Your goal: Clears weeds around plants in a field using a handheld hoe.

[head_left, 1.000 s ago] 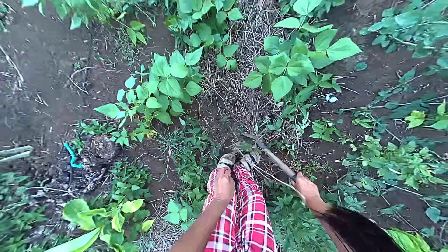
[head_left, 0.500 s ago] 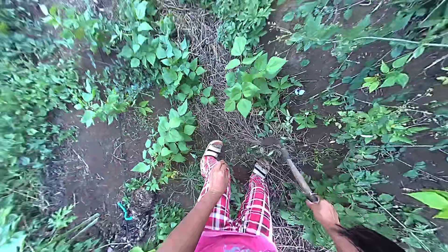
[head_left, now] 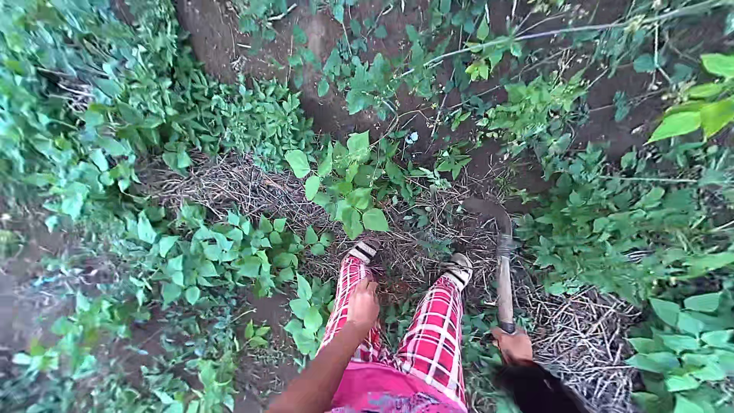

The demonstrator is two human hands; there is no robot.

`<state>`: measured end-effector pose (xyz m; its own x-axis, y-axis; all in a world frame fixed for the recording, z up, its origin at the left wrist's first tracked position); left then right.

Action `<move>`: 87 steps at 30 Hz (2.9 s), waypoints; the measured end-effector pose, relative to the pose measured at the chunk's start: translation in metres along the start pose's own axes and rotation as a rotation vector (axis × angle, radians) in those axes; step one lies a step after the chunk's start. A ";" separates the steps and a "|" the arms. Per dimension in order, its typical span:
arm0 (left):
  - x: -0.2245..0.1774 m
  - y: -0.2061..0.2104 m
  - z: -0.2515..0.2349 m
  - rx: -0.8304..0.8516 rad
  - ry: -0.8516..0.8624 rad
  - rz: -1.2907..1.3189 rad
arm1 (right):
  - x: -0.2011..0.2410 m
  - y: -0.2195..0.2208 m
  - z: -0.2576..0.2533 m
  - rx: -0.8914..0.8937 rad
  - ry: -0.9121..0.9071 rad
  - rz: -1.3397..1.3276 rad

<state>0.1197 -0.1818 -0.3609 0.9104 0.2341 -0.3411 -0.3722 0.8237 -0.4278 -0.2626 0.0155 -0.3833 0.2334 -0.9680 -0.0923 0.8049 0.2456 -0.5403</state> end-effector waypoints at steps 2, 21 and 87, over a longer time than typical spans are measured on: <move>0.020 -0.010 0.006 0.022 0.014 -0.080 | -0.013 0.053 0.024 0.005 0.082 -0.213; -0.042 0.007 -0.014 0.158 0.553 -0.989 | -0.102 0.397 0.190 0.340 0.723 -1.173; 0.084 0.047 -0.133 0.545 0.640 -2.039 | 0.124 0.601 0.192 0.174 1.167 -1.970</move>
<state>0.1546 -0.1926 -0.5207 -0.3246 -0.9438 -0.0617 0.9113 -0.2946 -0.2878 0.3550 0.0534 -0.5593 -0.8840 0.4660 -0.0360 -0.3885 -0.7754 -0.4979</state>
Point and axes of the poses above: each hand's wrist, its own z-axis away from the middle knuckle, its own y-axis out of the palm, x = y × z, the point moved 9 cm from there along -z, towards the middle knuckle, and after that the axes turned 1 degree about z, right-handed, at the moved point
